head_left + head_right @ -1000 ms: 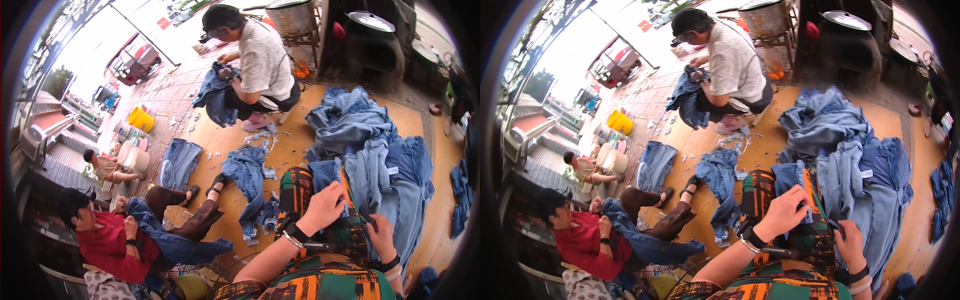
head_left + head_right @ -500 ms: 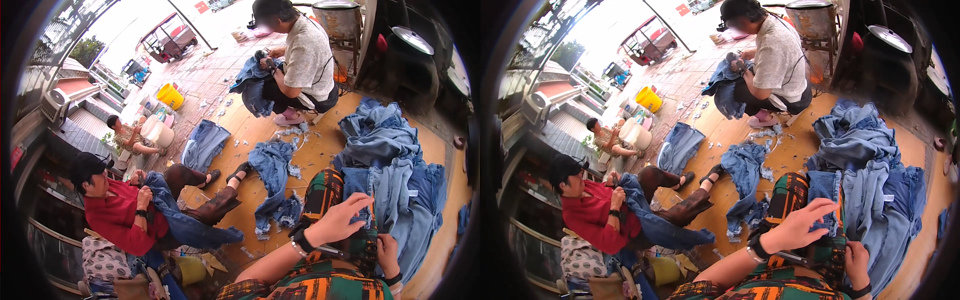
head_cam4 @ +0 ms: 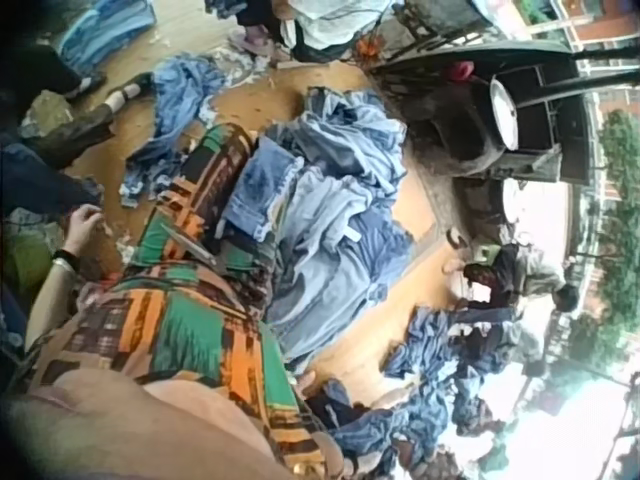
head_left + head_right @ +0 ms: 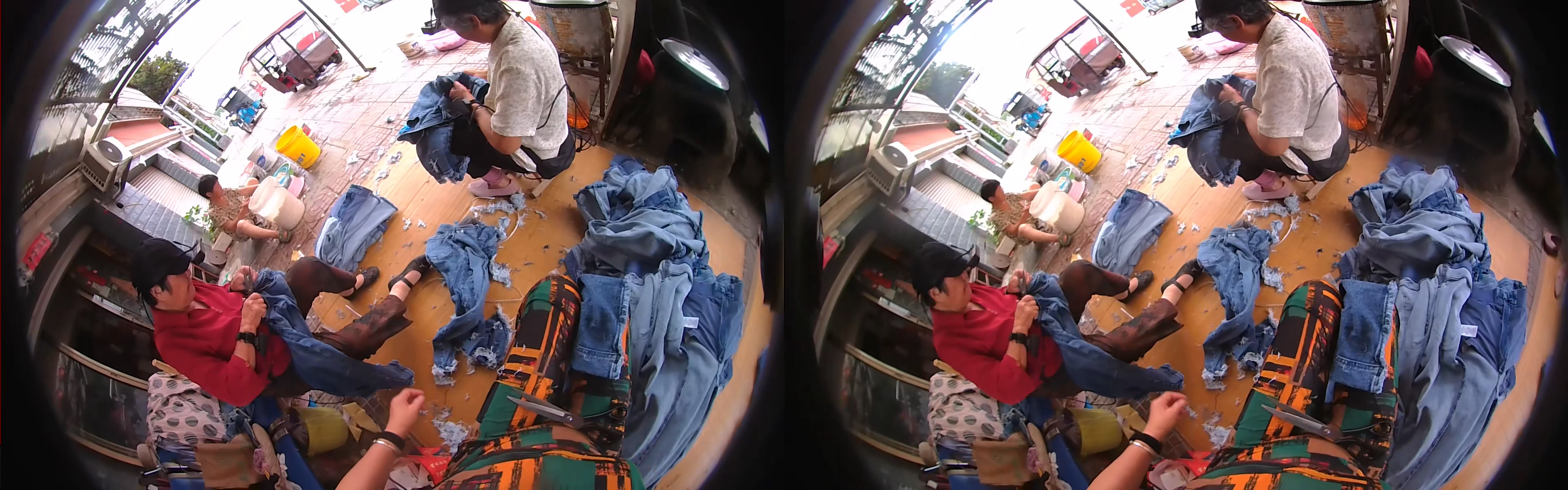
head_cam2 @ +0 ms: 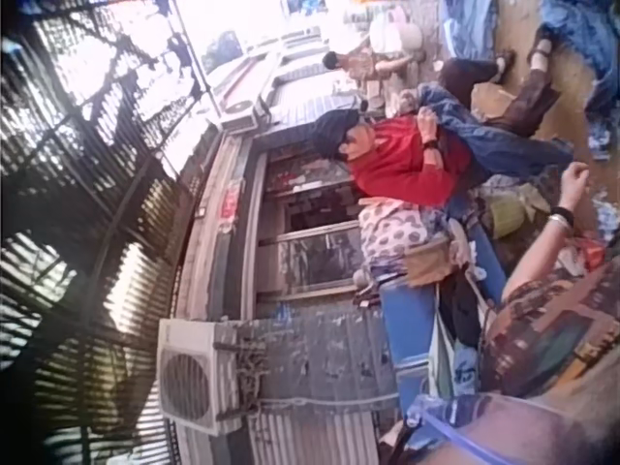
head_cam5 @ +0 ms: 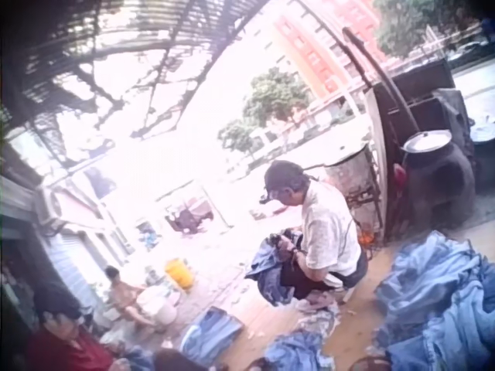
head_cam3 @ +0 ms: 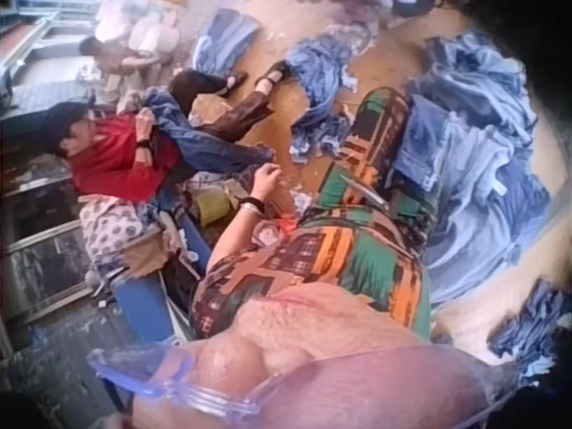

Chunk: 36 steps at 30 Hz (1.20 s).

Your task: Cutting and trimming denim fabric to finish garments.

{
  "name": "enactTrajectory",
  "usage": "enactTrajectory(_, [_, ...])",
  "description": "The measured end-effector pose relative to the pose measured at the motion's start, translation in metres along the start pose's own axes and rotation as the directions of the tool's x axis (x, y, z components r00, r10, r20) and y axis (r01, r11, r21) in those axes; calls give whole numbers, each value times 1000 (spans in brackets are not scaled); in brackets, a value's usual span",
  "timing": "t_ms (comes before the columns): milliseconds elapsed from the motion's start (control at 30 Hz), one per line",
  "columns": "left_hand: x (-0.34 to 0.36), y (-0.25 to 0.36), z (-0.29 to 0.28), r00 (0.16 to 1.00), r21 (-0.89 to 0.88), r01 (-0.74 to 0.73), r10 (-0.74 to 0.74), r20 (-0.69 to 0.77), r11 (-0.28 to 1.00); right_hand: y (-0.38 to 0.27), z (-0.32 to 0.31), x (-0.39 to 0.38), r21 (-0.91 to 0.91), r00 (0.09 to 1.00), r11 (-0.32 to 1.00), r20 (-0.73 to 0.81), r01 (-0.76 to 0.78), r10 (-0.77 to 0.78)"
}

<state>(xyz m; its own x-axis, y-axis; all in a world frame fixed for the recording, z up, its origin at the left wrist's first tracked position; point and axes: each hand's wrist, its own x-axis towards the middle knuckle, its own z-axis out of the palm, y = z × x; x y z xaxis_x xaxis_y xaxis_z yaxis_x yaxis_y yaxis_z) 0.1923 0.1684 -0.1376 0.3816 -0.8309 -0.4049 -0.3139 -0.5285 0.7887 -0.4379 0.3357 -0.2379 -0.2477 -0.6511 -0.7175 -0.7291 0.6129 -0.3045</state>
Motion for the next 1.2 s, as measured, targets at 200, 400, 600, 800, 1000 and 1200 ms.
enactTrajectory(200, [-53, -73, 11, 891, 272, 305, -375, 258, 912, -33, -1, 23, -47, 997, 997, -31, 68, -70])
enactTrajectory(400, [-40, -55, 18, 866, 219, 298, -360, 348, 929, -31, 15, -5, -62, 996, 997, -76, 41, -46])
enactTrajectory(600, [30, 6, 14, 957, 30, 41, -48, 285, 999, -58, 31, -26, -16, 987, 987, 24, 157, -157])
enactTrajectory(800, [136, 94, 12, 815, 93, -567, 540, 210, 819, -90, 9, -73, 223, 987, 970, -145, 97, -66])
enactTrajectory(1000, [109, 281, 107, 733, 283, -680, 614, 293, 676, -69, 44, -128, 395, 964, 911, -176, -117, 200])
enactTrajectory(1200, [59, 369, 171, 542, -369, -624, 722, 430, 689, -72, 68, -128, 289, 969, 935, -79, -204, 236])
